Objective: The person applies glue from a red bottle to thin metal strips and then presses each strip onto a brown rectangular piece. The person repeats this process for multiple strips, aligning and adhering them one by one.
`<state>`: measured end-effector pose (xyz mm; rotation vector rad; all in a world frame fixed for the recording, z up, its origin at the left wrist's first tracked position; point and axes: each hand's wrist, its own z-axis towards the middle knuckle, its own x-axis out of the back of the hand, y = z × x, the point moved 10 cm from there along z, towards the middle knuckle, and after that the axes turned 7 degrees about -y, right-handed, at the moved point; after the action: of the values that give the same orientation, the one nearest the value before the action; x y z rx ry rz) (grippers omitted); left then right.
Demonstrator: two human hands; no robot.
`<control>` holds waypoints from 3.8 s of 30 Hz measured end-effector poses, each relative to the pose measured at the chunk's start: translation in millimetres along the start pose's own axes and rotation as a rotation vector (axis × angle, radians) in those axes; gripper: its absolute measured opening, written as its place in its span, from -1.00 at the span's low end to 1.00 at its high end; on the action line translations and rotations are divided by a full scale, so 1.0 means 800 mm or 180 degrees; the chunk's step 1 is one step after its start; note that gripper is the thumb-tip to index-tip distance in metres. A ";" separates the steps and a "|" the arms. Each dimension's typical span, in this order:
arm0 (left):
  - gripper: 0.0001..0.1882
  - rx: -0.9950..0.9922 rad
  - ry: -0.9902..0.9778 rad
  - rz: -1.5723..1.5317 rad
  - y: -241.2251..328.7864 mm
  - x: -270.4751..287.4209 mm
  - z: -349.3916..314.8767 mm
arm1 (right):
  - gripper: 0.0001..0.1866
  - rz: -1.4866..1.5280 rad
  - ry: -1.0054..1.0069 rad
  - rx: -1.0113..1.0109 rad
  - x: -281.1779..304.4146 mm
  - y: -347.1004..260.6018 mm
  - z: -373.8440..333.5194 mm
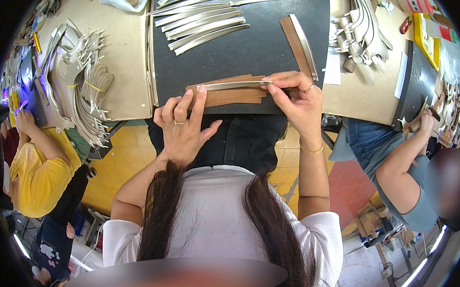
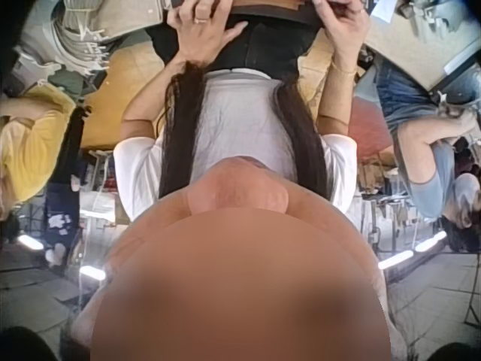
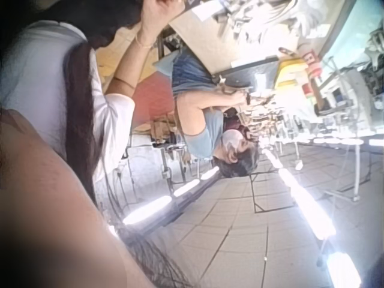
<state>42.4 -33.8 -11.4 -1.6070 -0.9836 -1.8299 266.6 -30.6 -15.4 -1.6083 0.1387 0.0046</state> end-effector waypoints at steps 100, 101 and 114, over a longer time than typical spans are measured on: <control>-0.37 -0.0100 -0.0089 0.0202 0.003 0.017 0.001 | -0.85 -0.2922 0.0101 0.0552 0.013 -0.108 0.001; -0.36 -0.0110 -0.0083 0.0202 0.003 0.015 0.001 | -0.86 -0.2745 0.0304 0.0292 0.032 -0.103 -0.002; -0.21 -0.0056 -0.0015 -0.0521 -0.007 0.013 -0.007 | -0.66 -0.3459 0.1662 0.0005 0.069 -0.084 -0.001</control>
<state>32.5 -33.9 -2.1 -1.5823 -1.1337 -1.9476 327.3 -33.8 46.2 -1.4744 -0.3468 -1.2477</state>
